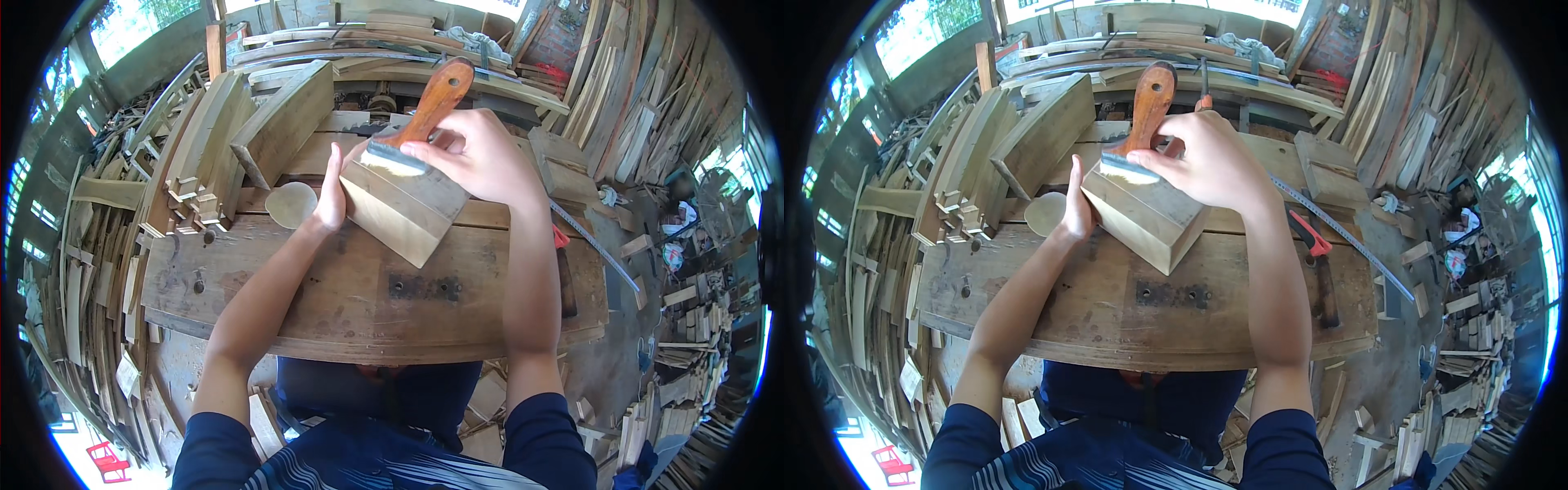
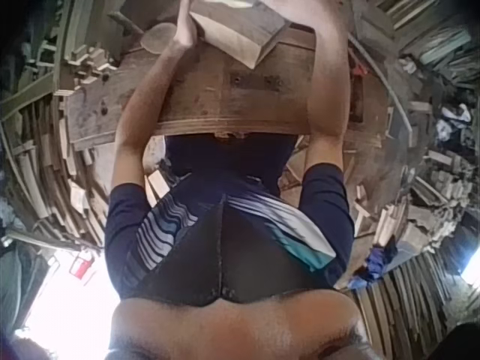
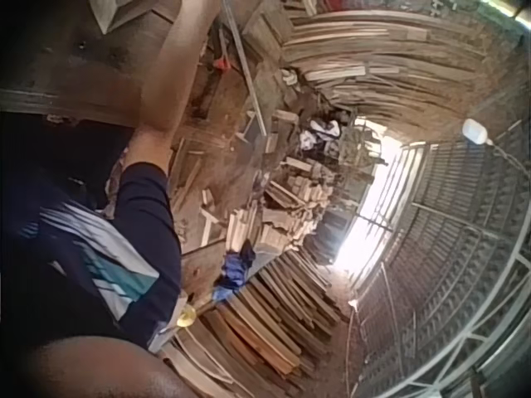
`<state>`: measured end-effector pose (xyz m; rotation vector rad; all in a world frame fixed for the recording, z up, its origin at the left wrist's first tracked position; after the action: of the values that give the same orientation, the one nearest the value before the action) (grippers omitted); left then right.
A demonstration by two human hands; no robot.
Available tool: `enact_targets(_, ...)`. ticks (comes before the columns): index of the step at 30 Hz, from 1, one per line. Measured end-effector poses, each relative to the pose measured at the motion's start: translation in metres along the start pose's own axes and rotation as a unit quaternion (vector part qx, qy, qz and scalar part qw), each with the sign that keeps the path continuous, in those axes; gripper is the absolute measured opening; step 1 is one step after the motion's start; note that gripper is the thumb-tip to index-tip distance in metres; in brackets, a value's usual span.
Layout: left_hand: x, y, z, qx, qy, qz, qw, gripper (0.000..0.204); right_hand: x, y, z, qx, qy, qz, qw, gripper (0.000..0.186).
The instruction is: The person cleans a wooden block by dusting its surfaces with a brush, rotating the block by hand to sweep each side.
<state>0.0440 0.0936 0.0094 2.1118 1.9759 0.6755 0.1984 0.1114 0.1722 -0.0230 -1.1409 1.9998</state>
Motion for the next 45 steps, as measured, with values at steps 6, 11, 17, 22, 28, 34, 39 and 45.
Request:
enact_targets(6, 0.009, -0.021, 0.0, -0.046, 0.012, 0.002, 0.999, 0.098, -0.003, 0.011, 0.005, 0.044, 0.037, 0.113, 0.992, 0.027)
enact_targets(11, 0.021, -0.075, 0.005, -0.057, 0.008, -0.192, 0.98, 0.084, 0.007, 0.003, -0.008, -0.049, -0.011, -0.039, 0.998, 0.027)
enact_targets(17, 0.019, -0.068, 0.006, 0.006, 0.014, -0.201, 0.979, 0.079, 0.005, 0.023, 0.012, 0.038, -0.046, 0.053, 0.997, 0.026)
enact_targets(22, 0.022, -0.054, 0.005, -0.046, 0.033, -0.056, 0.997, 0.078, -0.005, 0.018, 0.003, 0.043, 0.014, 0.174, 0.984, 0.03)
enact_targets(28, 0.018, -0.049, 0.039, -0.109, -0.077, -0.012, 0.991, 0.096, 0.007, -0.007, -0.018, -0.157, 0.057, -0.102, 0.981, 0.027)
enact_targets(34, 0.021, -0.062, 0.023, -0.16, -0.072, 0.009, 0.985, 0.105, 0.001, 0.051, 0.029, 0.088, -0.036, 0.116, 0.989, 0.028)
enact_targets(39, 0.024, -0.056, 0.022, -0.169, -0.071, -0.016, 0.983, 0.096, 0.004, 0.029, 0.016, 0.101, -0.012, 0.104, 0.989, 0.03)
enact_targets(45, 0.02, -0.024, 0.01, -0.098, -0.028, 0.023, 0.994, 0.098, 0.004, -0.007, -0.011, -0.208, 0.04, -0.143, 0.967, 0.024)
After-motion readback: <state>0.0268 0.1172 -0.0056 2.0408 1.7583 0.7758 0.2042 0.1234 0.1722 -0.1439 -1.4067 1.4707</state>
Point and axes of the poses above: each hand's wrist, its own x-axis towards the middle knuckle, its own y-axis out of the palm, z = x × y, the point moved 8 cm from there along x, towards the middle knuckle, and after that the axes turned 3 degrees about y, right-handed, at the moved point
